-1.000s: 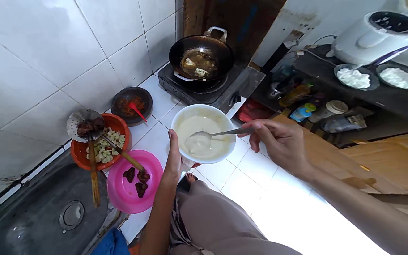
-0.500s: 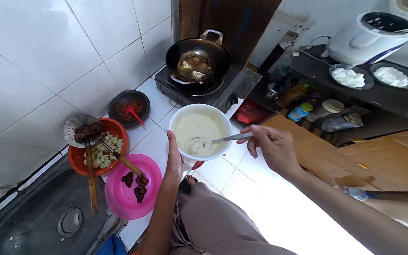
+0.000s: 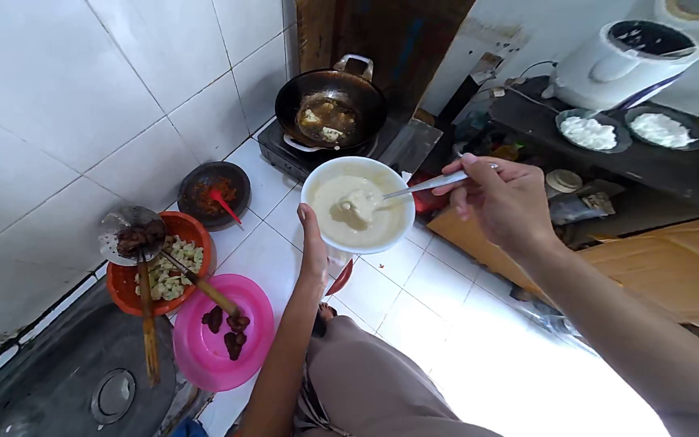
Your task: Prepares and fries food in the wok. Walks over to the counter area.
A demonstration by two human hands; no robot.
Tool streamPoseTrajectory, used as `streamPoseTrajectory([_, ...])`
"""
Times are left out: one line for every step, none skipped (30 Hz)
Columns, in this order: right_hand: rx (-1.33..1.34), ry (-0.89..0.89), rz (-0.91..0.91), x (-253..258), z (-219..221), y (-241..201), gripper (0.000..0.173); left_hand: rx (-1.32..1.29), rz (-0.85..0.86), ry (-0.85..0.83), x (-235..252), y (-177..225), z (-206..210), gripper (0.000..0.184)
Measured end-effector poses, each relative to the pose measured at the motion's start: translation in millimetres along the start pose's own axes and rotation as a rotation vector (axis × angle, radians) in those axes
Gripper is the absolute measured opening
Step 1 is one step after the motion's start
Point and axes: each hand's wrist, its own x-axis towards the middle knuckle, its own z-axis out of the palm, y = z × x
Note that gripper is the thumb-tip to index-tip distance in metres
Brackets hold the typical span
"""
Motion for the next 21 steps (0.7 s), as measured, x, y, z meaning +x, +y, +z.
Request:
streamPoseTrajectory([0.0, 0.005, 0.006, 3.6, -0.2, -1.3, 0.033, 0.005, 0.008, -0.003, 2.7, 0.4, 3.0, 0.061])
streamPoseTrajectory([0.002, 0.009, 0.015, 6.8, -0.3, -2.4, 0.033, 0.012, 0.01, -0.006, 5.4, 0.4, 5.6, 0.061])
streamPoseTrajectory([0.004, 0.012, 0.024, 9.7, -0.6, -2.5, 0.033, 0.015, 0.005, -0.012, 7.6, 0.0, 7.8, 0.061])
streamPoseTrajectory([0.007, 0.016, 0.033, 12.3, -0.9, -2.1, 0.034, 0.018, -0.001, -0.011, 9.4, -0.5, 10.1, 0.061])
streamPoseTrajectory([0.008, 0.017, 0.037, 14.6, -1.6, -1.4, 0.034, 0.02, -0.006, -0.013, 10.7, -1.0, 12.0, 0.061])
streamPoseTrajectory([0.007, 0.018, 0.041, 16.4, -2.3, -0.8, 0.034, 0.022, -0.007, -0.01, 11.9, -1.7, 13.7, 0.06])
streamPoseTrajectory([0.007, 0.019, 0.046, 17.9, -3.2, -0.4, 0.034, 0.023, -0.008, -0.012, 12.9, -2.7, 14.7, 0.06])
streamPoseTrajectory([0.008, 0.02, 0.051, 18.9, -4.0, -0.6, 0.034, 0.026, -0.008, -0.016, 14.1, -4.0, 15.2, 0.059])
streamPoseTrajectory([0.01, 0.022, 0.057, 19.7, -4.7, -0.9, 0.033, 0.026, -0.007, -0.018, 15.3, -5.1, 15.6, 0.059])
streamPoseTrajectory([0.011, 0.026, 0.061, 20.3, -5.3, -1.2, 0.033, 0.02, -0.007, -0.02, 16.0, -6.0, 16.2, 0.059])
streamPoseTrajectory([0.011, 0.029, 0.062, 20.9, -6.1, -1.3, 0.034, 0.014, -0.01, -0.023, 16.7, -6.8, 16.7, 0.059])
streamPoseTrajectory([0.013, 0.032, 0.061, 21.4, -7.0, -1.2, 0.034, 0.012, -0.012, -0.021, 17.2, -7.5, 17.4, 0.059])
streamPoseTrajectory([0.012, 0.031, 0.056, 21.8, -7.9, -1.0, 0.034, 0.012, -0.014, -0.02, 17.7, -8.2, 18.0, 0.058])
streamPoseTrajectory([0.012, 0.03, 0.05, 22.2, -8.8, -0.5, 0.034, 0.01, -0.016, -0.022, 18.1, -8.9, 18.5, 0.058])
streamPoseTrajectory([0.011, 0.03, 0.042, 22.6, -9.7, -0.2, 0.034, 0.011, -0.017, -0.025, 18.3, -9.1, 19.0, 0.058])
streamPoseTrajectory([0.01, 0.031, 0.038, 23.2, -10.4, 0.1, 0.033, 0.011, -0.018, -0.025, 18.6, -9.1, 19.5, 0.058])
streamPoseTrajectory([0.008, 0.028, 0.035, 23.9, -11.2, 0.3, 0.033, 0.008, -0.016, -0.024, 18.9, -9.0, 19.9, 0.059])
streamPoseTrajectory([0.008, 0.024, 0.033, 24.5, -12.0, 0.4, 0.033, 0.007, -0.013, -0.024, 19.4, -9.4, 20.0, 0.059])
streamPoseTrajectory([0.01, 0.023, 0.03, 24.9, -12.4, 0.5, 0.033, 0.007, -0.01, -0.026, 19.8, -9.6, 19.8, 0.059])
streamPoseTrajectory([0.009, 0.021, 0.028, 25.4, -12.4, 0.4, 0.033, 0.007, -0.008, -0.03, 20.2, -9.5, 19.5, 0.059])
streamPoseTrajectory([0.005, 0.02, 0.031, 26.2, -12.4, 0.0, 0.033, 0.008, -0.007, -0.032, 20.8, -8.9, 19.6, 0.059])
